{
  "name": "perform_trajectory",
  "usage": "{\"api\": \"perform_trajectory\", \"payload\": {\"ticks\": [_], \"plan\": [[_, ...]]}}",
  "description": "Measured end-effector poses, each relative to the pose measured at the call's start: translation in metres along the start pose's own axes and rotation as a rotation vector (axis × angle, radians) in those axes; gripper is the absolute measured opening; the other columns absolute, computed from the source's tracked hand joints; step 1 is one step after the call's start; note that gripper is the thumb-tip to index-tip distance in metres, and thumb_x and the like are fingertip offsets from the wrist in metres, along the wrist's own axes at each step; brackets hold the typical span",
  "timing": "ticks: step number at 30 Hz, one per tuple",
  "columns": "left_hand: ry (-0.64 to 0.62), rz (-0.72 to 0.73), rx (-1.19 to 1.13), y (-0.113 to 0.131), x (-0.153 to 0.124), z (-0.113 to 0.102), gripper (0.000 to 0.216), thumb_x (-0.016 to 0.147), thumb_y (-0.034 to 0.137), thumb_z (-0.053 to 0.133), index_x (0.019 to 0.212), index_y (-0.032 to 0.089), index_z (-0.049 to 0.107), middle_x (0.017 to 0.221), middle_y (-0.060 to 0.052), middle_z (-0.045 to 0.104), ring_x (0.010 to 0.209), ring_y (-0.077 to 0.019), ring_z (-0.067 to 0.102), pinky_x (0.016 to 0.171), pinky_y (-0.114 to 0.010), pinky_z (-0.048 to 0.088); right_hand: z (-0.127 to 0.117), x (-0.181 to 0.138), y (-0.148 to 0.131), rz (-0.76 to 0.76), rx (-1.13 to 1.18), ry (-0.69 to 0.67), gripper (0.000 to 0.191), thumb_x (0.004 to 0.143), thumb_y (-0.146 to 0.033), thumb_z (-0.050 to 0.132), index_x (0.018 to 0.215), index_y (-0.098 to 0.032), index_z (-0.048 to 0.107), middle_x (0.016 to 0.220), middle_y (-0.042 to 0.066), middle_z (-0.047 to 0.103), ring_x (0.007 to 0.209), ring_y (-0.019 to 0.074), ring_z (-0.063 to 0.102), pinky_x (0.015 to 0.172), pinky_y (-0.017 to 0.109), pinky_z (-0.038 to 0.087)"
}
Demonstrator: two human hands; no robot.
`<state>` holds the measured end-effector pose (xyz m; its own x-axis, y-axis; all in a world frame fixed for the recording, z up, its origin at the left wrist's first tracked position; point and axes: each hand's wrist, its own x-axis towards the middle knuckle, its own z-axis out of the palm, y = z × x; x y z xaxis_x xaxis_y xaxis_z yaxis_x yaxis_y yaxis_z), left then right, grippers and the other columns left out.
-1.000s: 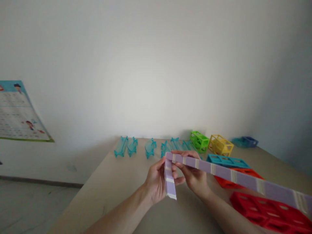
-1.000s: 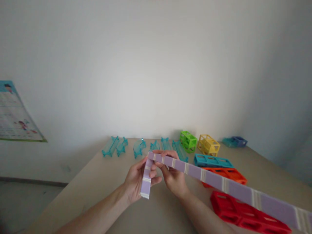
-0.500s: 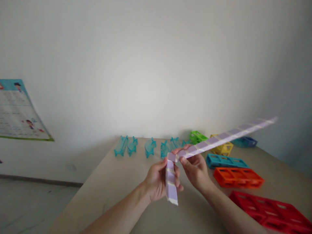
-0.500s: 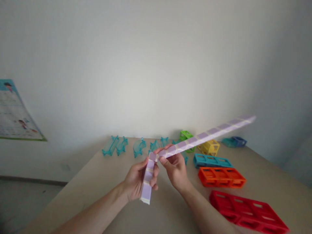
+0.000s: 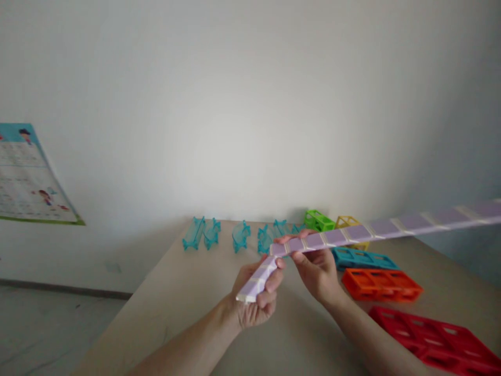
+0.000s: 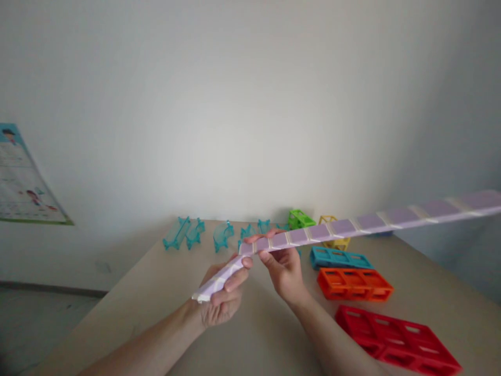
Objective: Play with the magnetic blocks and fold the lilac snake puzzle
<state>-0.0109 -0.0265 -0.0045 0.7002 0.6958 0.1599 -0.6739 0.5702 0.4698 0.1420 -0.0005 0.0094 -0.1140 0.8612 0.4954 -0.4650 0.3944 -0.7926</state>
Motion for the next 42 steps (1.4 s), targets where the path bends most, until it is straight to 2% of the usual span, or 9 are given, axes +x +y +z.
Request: {"api": "perform_trajectory", "payload": {"ticks": [3,6,12,15,19,24,29,38,42], "plan": [[-0.036,-0.006,0.036,0.0,-0.004,0.003,0.03,0.094,0.039,0.036,0.091,0.017,0.056,0.055,0.004,0.048,0.025,-0.0039,0.036,0.03,-0.016,0.038,0.0,0.002,-0.001,0.069,0.126,0.012,0.041,0.069,-0.026,0.078,0.102,-0.028,0.053,0.095,0.004,0.07,0.097,0.0267,0.065,0.081,0.045,0.051],[-0.091,-0.035,0.083,0.0,-0.004,0.002,0.031,0.091,0.048,0.039,0.09,0.02,0.053,0.053,0.004,0.05,0.025,-0.0081,0.044,0.032,-0.021,0.043,0.001,0.001,-0.001,0.151,0.251,0.006,0.045,0.067,-0.027,0.079,0.106,-0.029,0.057,0.098,0.002,0.071,0.098,0.0249,0.066,0.087,0.046,0.05],[-0.287,-0.108,0.092,0.001,0.0,-0.002,0.04,0.092,0.055,0.025,0.09,0.023,0.048,0.058,0.0,0.06,0.037,-0.0184,0.06,0.044,-0.033,0.054,0.005,-0.002,-0.006,0.219,0.385,-0.053,0.036,0.072,-0.027,0.076,0.104,-0.029,0.062,0.105,0.001,0.071,0.107,0.023,0.062,0.093,0.043,0.048],[-0.307,-0.108,0.106,-0.002,0.001,-0.001,0.043,0.092,0.055,0.022,0.087,0.021,0.047,0.059,-0.001,0.06,0.042,-0.0195,0.062,0.047,-0.034,0.054,0.006,-0.002,-0.007,0.24,0.446,-0.064,0.032,0.075,-0.026,0.074,0.105,-0.029,0.063,0.107,0.001,0.071,0.109,0.0222,0.062,0.093,0.041,0.048],[-0.206,-0.075,0.247,-0.007,0.005,-0.003,0.041,0.089,0.058,0.032,0.085,0.02,0.046,0.064,-0.001,0.058,0.049,-0.0182,0.061,0.049,-0.034,0.053,0.005,-0.002,-0.003,0.294,0.447,-0.037,0.028,0.077,-0.03,0.071,0.105,-0.027,0.063,0.103,0.002,0.072,0.1,0.0228,0.065,0.088,0.04,0.049],[0.099,0.31,0.8,-0.005,0.007,-0.012,0.031,0.088,0.047,0.049,0.089,0.016,0.049,0.059,0.005,0.044,0.04,-0.0051,0.037,0.039,-0.017,0.034,0.0,0.001,0.005,0.291,0.236,0.052,0.03,0.08,-0.04,0.067,0.1,-0.018,0.064,0.079,0.002,0.068,0.075,0.0182,0.062,0.069,0.029,0.047],[0.194,0.328,1.138,-0.002,0.004,-0.015,0.031,0.086,0.045,0.055,0.092,0.014,0.053,0.062,0.005,0.04,0.049,-0.0045,0.036,0.044,-0.017,0.027,-0.007,0.004,0.006,0.265,0.199,0.028,0.03,0.075,-0.034,0.071,0.099,-0.017,0.062,0.073,0.0,0.059,0.062,0.0136,0.052,0.058,0.025,0.04],[0.2,-0.014,0.365,0.006,0.011,-0.013,0.036,0.087,0.055,0.043,0.088,0.019,0.049,0.056,0.007,0.041,0.033,-0.0045,0.024,0.029,-0.018,0.022,-0.007,0.004,0.019,-0.089,0.03,0.133,0.023,0.079,-0.03,0.069,0.095,-0.021,0.056,0.085,0.0,0.057,0.064,0.012,0.047,0.061,0.026,0.038],[0.143,-0.06,0.177,0.001,0.011,-0.014,0.034,0.091,0.052,0.039,0.093,0.02,0.051,0.057,0.007,0.039,0.034,-0.0038,0.021,0.03,-0.016,0.024,-0.006,-0.001,0.022,-0.194,-0.163,0.202,0.018,0.084,-0.03,0.064,0.098,-0.022,0.056,0.091,0.001,0.06,0.072,0.0135,0.051,0.066,0.027,0.041]]}}
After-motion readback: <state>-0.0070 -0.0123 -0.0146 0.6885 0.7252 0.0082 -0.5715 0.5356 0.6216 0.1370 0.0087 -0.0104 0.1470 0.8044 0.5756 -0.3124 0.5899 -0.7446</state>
